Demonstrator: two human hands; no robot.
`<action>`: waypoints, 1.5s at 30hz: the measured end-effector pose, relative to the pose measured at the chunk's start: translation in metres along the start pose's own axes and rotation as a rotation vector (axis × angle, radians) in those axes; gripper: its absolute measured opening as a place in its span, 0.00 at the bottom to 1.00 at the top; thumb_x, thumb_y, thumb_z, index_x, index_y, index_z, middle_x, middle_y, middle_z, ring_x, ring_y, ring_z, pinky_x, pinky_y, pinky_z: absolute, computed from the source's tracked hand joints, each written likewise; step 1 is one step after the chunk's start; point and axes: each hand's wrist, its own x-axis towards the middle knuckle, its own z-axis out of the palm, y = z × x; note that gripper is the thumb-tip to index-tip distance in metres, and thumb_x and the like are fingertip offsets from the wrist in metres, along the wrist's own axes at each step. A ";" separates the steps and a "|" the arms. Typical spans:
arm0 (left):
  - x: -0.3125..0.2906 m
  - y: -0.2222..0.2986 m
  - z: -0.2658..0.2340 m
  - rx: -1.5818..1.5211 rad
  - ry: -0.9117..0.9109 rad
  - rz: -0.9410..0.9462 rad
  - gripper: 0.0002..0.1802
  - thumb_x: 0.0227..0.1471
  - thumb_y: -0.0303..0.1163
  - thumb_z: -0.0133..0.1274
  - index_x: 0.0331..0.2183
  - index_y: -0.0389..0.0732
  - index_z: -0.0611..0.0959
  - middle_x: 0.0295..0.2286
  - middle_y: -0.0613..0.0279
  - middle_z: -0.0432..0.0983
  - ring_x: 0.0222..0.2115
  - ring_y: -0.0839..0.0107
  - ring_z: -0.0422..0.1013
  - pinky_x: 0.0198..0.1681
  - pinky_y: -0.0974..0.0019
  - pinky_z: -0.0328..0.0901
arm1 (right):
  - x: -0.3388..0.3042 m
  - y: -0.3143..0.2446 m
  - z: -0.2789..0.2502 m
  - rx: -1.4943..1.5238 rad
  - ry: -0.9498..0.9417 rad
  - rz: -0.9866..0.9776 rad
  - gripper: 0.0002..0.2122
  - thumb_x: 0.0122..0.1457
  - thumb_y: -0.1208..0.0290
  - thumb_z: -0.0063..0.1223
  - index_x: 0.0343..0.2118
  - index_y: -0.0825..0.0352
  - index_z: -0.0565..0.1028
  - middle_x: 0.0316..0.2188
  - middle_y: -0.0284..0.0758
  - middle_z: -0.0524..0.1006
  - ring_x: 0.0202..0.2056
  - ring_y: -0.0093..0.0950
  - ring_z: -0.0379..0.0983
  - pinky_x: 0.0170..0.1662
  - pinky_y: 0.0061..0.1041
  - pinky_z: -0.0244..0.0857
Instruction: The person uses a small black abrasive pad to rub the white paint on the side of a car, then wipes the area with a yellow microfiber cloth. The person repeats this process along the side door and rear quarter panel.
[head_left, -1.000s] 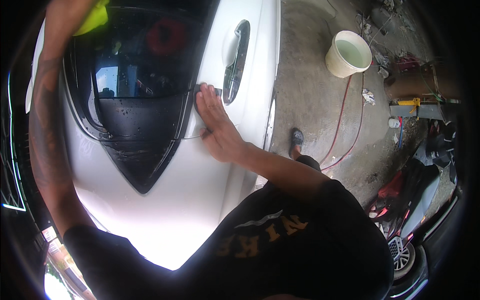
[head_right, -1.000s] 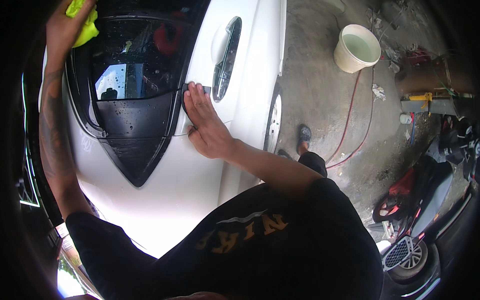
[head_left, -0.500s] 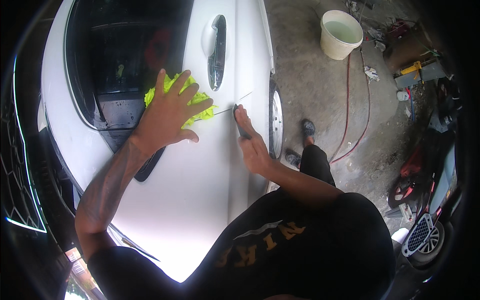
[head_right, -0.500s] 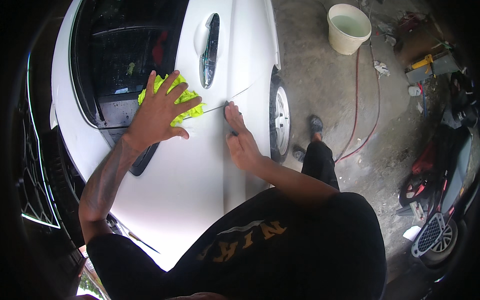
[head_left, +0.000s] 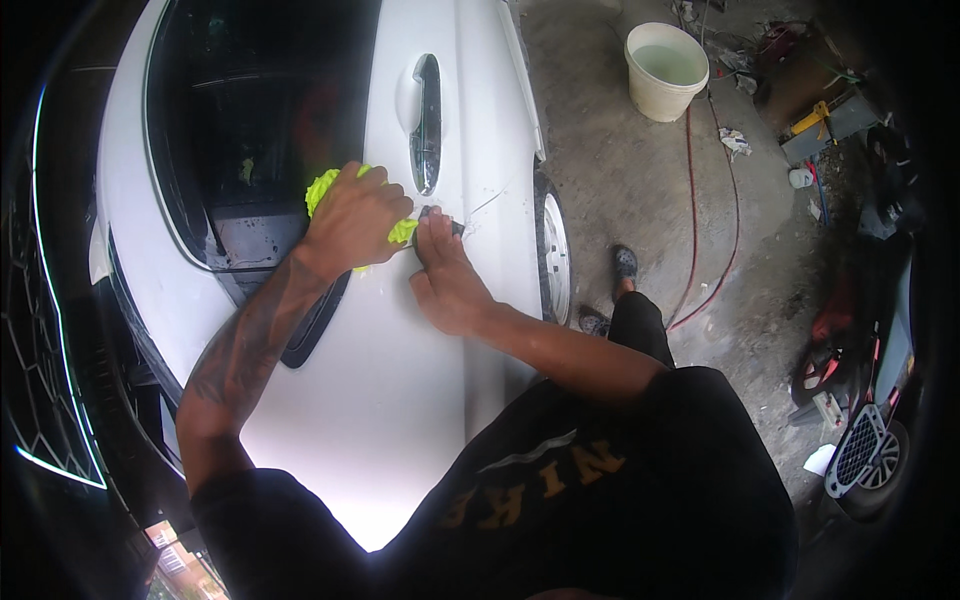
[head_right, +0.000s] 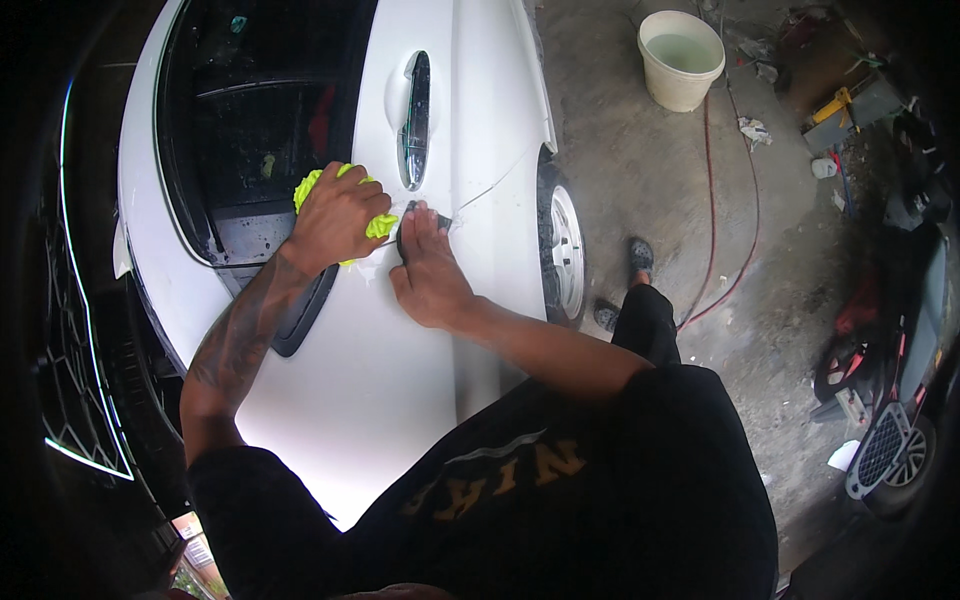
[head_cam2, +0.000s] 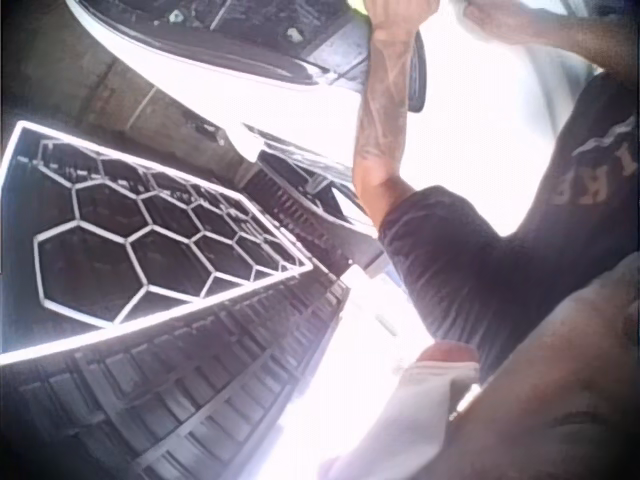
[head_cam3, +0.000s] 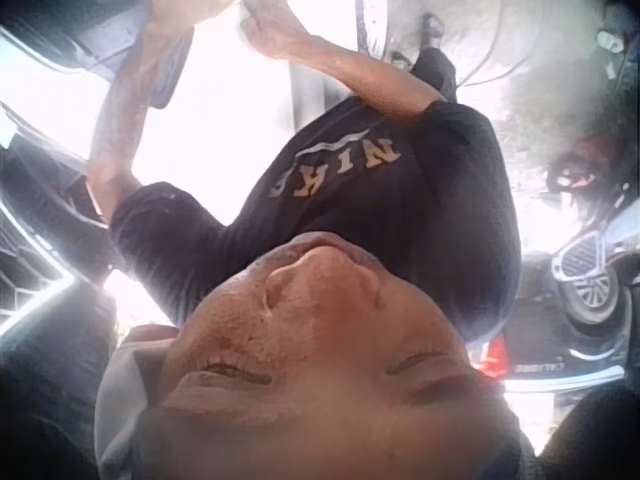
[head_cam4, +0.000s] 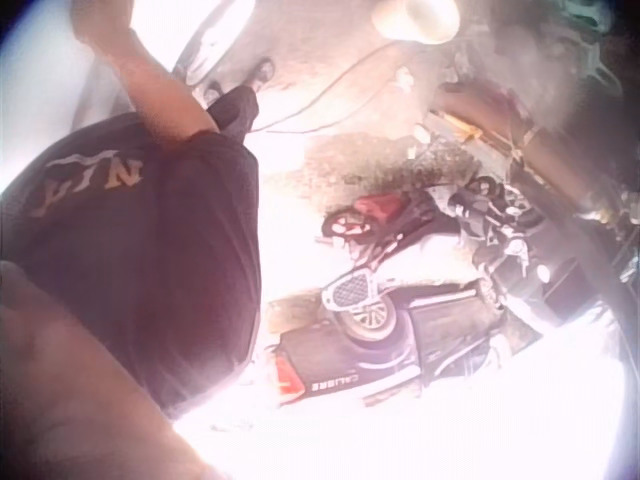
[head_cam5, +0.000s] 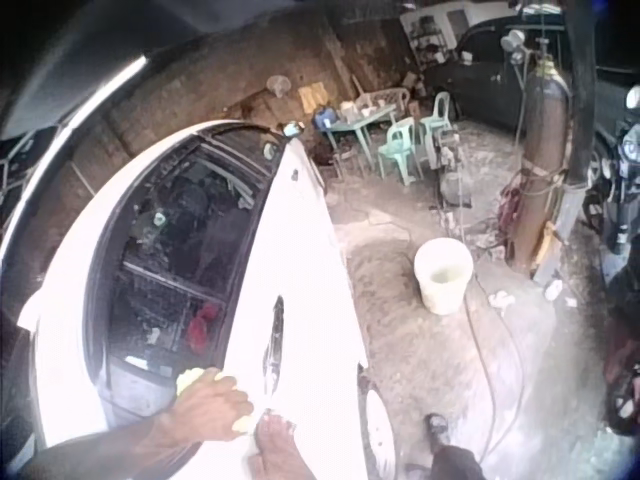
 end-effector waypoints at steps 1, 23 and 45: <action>0.002 -0.002 -0.006 -0.015 0.047 -0.035 0.13 0.38 0.40 0.69 0.28 0.47 0.86 0.28 0.69 0.79 0.40 0.66 0.72 0.49 0.57 0.62 | -0.009 -0.014 -0.001 0.016 -0.060 -0.011 0.34 0.64 0.70 0.34 0.70 0.81 0.42 0.72 0.63 0.38 0.73 0.57 0.31 0.74 0.50 0.34; -0.064 -0.107 -0.102 0.152 0.396 -0.181 0.17 0.33 0.35 0.70 0.31 0.44 0.86 0.34 0.61 0.82 0.43 0.58 0.74 0.50 0.53 0.65 | 0.037 -0.003 -0.023 -0.112 -0.159 0.210 0.37 0.69 0.59 0.30 0.69 0.86 0.38 0.71 0.66 0.34 0.73 0.60 0.30 0.74 0.51 0.33; -0.076 -0.089 -0.126 0.047 0.418 -0.139 0.16 0.29 0.34 0.67 0.26 0.40 0.83 0.31 0.58 0.80 0.40 0.58 0.75 0.48 0.54 0.67 | 0.029 -0.009 -0.014 -0.180 -0.149 0.204 0.36 0.69 0.63 0.33 0.69 0.85 0.36 0.69 0.71 0.34 0.73 0.60 0.29 0.75 0.42 0.30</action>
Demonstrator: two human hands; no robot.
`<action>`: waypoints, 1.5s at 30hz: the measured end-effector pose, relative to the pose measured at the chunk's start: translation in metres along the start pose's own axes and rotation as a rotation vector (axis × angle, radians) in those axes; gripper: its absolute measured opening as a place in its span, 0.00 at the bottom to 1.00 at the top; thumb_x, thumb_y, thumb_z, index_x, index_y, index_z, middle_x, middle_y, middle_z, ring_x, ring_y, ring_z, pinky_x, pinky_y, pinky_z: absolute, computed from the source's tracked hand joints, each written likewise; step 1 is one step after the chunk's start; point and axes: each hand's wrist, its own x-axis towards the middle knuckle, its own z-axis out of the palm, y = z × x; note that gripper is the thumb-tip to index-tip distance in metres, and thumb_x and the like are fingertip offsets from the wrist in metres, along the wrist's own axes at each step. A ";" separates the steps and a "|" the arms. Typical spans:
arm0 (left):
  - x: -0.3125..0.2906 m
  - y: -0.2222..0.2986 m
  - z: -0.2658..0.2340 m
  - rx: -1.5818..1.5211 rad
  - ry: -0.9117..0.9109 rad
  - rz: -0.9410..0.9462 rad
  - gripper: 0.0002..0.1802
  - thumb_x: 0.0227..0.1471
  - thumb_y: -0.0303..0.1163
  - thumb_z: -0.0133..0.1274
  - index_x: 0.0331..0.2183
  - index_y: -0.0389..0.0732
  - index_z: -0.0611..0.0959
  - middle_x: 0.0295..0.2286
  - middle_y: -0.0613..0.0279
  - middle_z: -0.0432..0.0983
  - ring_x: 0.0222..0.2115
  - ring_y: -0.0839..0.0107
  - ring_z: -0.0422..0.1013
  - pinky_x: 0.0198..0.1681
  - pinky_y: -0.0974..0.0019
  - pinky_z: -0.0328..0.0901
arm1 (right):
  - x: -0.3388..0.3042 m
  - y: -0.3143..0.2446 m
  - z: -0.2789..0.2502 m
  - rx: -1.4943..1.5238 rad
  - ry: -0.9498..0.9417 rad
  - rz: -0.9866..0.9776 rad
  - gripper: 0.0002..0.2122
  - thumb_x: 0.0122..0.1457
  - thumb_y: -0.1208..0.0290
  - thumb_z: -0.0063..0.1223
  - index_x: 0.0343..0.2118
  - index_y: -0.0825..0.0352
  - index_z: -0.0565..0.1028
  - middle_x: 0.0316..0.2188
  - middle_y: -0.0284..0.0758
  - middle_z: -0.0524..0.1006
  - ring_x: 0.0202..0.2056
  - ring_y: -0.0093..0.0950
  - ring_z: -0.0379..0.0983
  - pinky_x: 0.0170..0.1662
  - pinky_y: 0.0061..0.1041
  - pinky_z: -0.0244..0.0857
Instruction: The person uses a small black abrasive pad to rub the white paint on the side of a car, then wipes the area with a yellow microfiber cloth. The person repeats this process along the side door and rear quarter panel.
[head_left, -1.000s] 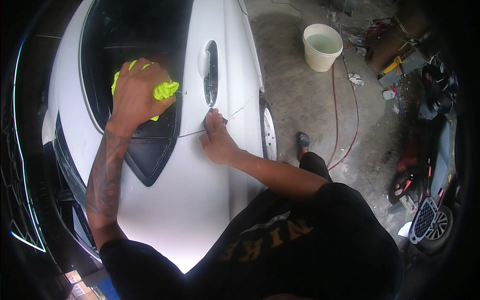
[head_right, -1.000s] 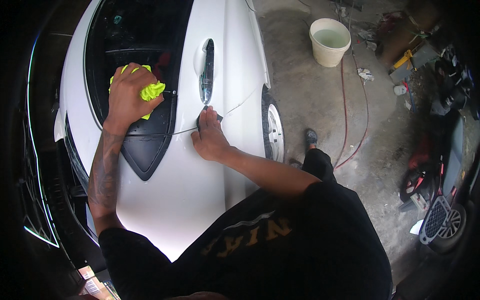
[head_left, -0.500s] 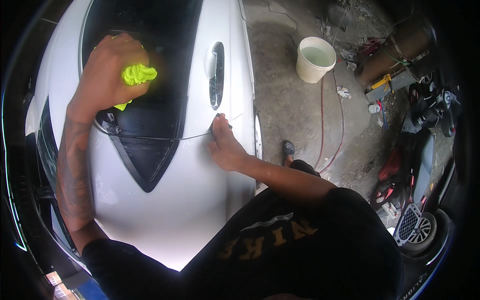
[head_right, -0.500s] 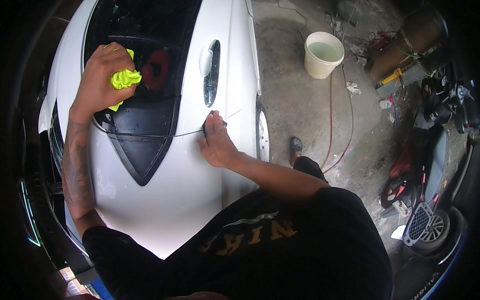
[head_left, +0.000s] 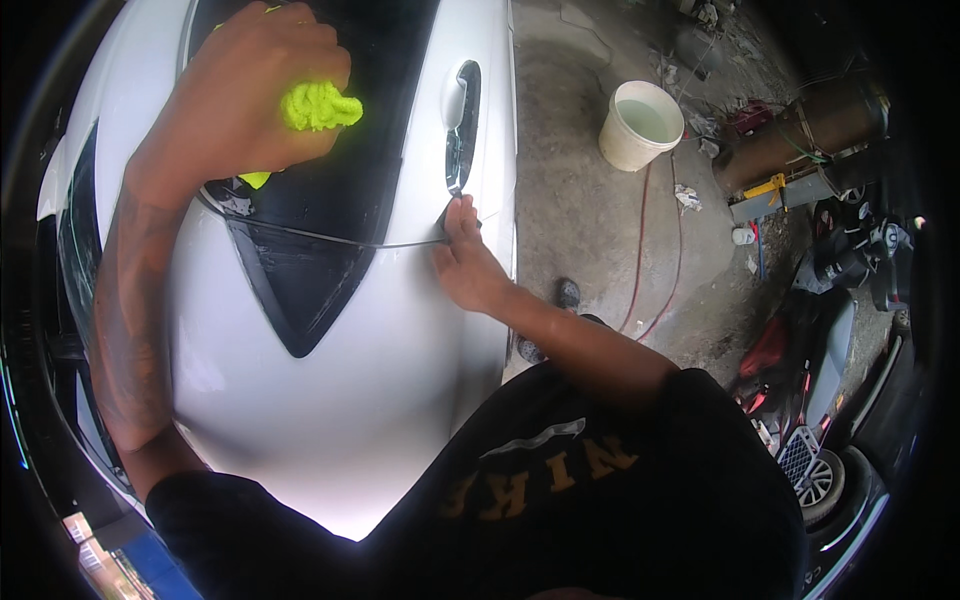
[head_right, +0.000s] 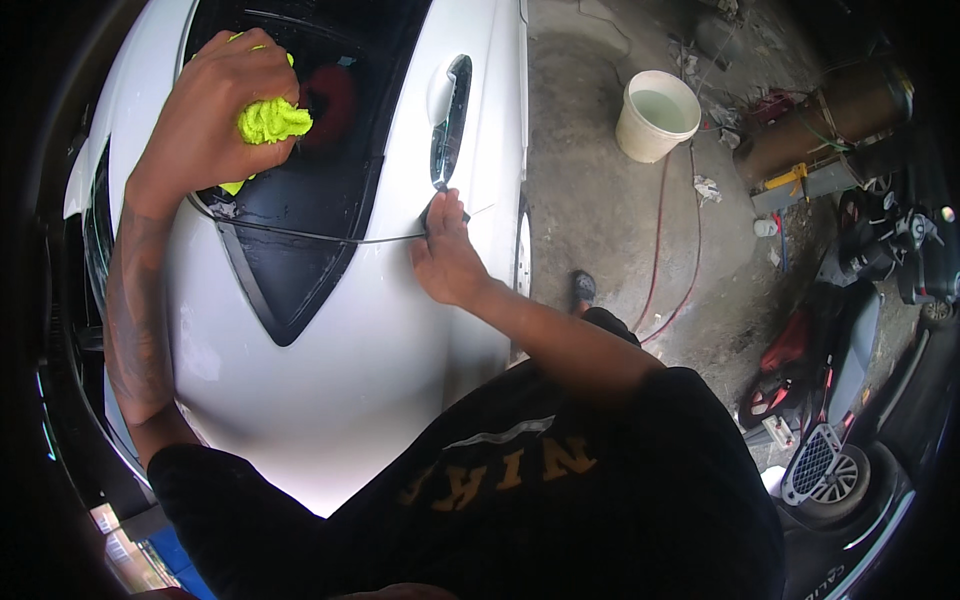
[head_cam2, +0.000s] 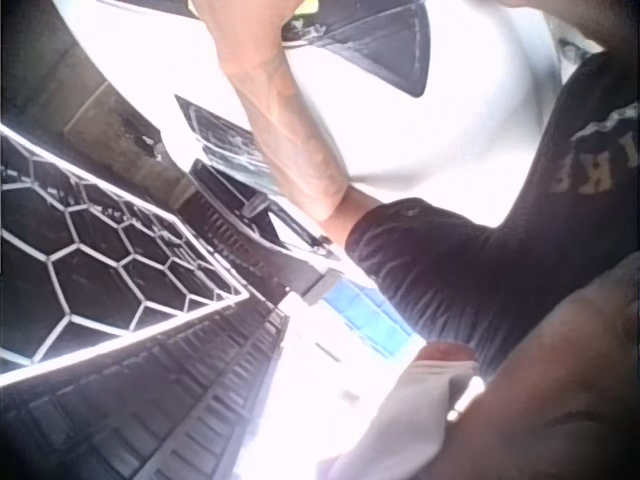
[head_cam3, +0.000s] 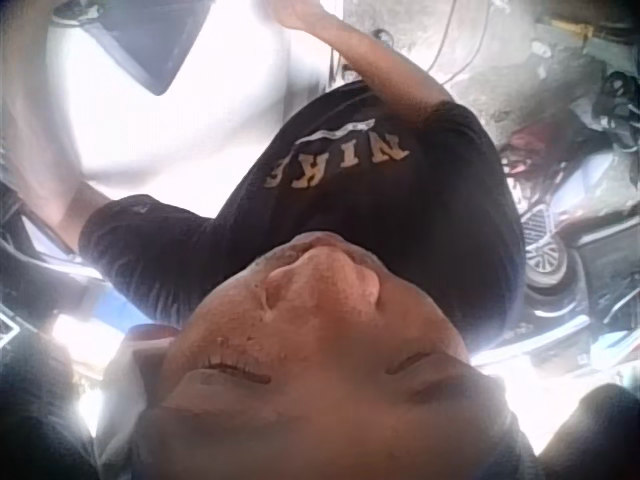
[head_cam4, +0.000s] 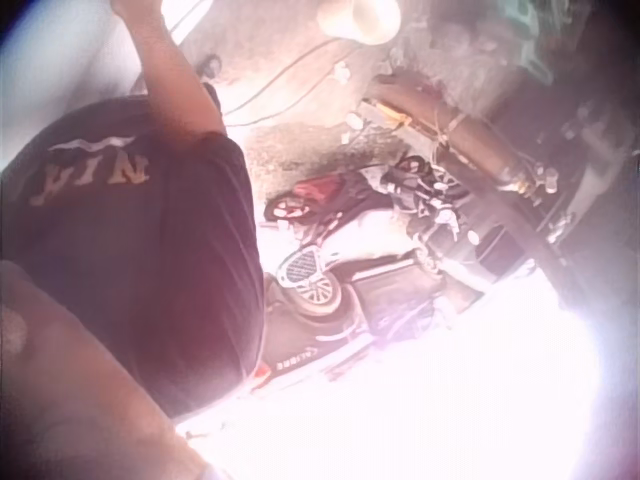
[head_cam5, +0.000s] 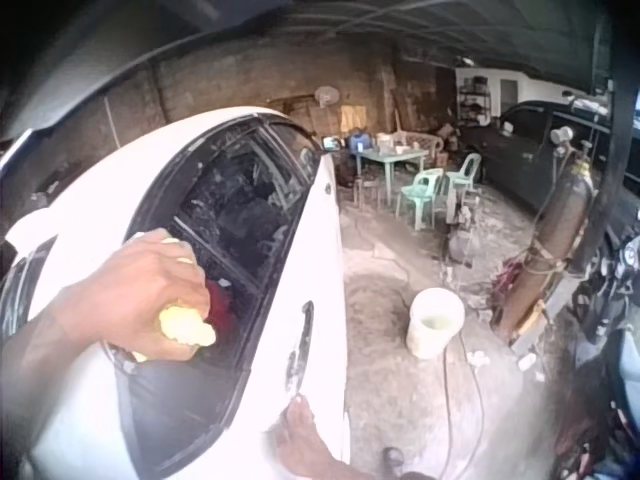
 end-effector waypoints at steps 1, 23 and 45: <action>0.004 0.000 0.001 0.017 0.001 0.007 0.16 0.30 0.34 0.67 0.27 0.40 0.84 0.31 0.58 0.80 0.41 0.58 0.75 0.49 0.53 0.67 | 0.011 0.000 -0.011 -0.006 0.011 0.010 0.36 0.69 0.63 0.32 0.68 0.85 0.35 0.69 0.70 0.33 0.73 0.59 0.29 0.75 0.42 0.30; 0.014 0.013 0.011 -0.121 -0.122 0.011 0.16 0.28 0.33 0.67 0.27 0.41 0.84 0.30 0.59 0.81 0.38 0.59 0.75 0.47 0.55 0.67 | 0.009 0.071 -0.015 -0.259 0.145 -0.363 0.37 0.64 0.67 0.37 0.70 0.80 0.39 0.72 0.62 0.39 0.73 0.57 0.36 0.74 0.47 0.37; 0.017 0.019 0.016 -0.102 -0.160 0.032 0.17 0.31 0.34 0.69 0.29 0.42 0.86 0.33 0.62 0.80 0.41 0.59 0.74 0.52 0.52 0.66 | -0.018 -0.006 -0.013 -0.050 0.009 -0.188 0.35 0.67 0.65 0.37 0.68 0.85 0.41 0.70 0.68 0.40 0.72 0.61 0.37 0.74 0.47 0.38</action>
